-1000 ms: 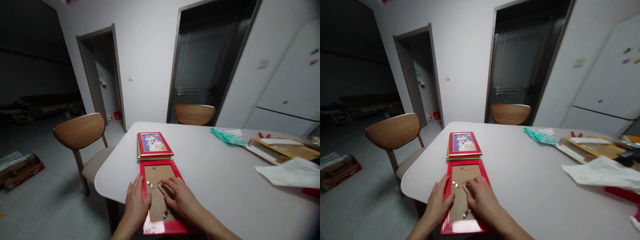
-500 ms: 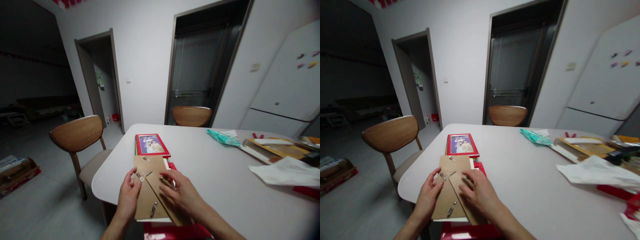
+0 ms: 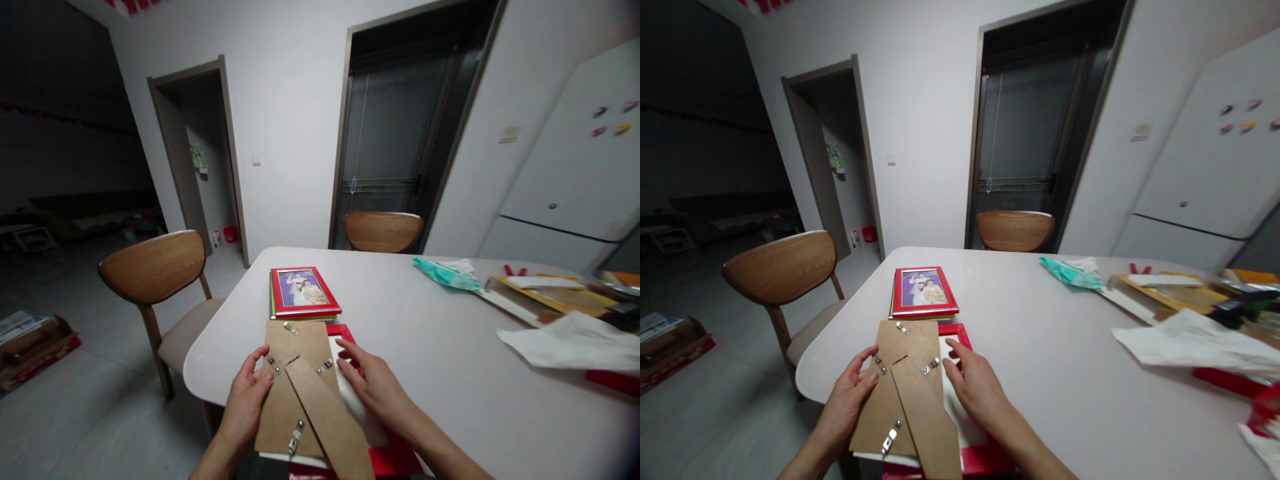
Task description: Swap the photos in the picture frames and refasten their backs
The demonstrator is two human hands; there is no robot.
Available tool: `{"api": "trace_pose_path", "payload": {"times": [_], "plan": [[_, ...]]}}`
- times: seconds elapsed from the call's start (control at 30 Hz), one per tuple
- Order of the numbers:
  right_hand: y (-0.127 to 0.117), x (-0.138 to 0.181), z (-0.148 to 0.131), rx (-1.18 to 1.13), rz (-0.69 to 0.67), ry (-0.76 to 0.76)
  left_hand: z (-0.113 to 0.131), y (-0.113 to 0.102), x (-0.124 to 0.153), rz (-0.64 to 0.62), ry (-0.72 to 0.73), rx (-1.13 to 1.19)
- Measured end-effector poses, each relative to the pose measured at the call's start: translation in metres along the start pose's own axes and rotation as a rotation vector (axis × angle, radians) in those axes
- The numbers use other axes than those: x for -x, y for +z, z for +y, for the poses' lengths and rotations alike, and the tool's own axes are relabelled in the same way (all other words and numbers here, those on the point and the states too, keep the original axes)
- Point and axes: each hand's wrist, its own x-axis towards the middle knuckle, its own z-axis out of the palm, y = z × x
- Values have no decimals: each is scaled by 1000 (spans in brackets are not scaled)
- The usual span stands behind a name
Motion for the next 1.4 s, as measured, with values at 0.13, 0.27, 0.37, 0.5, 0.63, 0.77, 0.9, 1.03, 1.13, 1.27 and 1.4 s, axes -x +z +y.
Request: {"api": "trace_pose_path", "payload": {"times": [0.13,0.27,0.37,0.5,0.63,0.77,0.9,1.03,1.13,1.27,1.4], "plan": [[7,2,1,146,-57,-106,-7,0,-5,-23,23,-128],[14,5,2,293,-127,-188,-6,-14,-9,-8,44,-241],[17,4,1,399,-122,-177,-4,-22,-10,12,7,-175],[17,-2,5,482,-90,-169,1,-36,-10,59,-2,-114],[6,-10,16,570,-48,-133,11,-61,-12,124,3,-189],[2,-7,12,539,-48,-103,20,-86,-19,197,32,-311],[17,8,-13,295,-157,-205,23,-90,-25,223,38,-327],[31,5,-29,-71,-137,-31,21,-78,-24,225,26,-316],[37,-5,-33,-396,-129,79,18,-72,-21,243,17,-311],[41,-11,-34,-507,-73,86,16,-72,-20,237,24,-310],[28,-16,-12,-358,23,69,16,-78,-21,223,48,-417]]}}
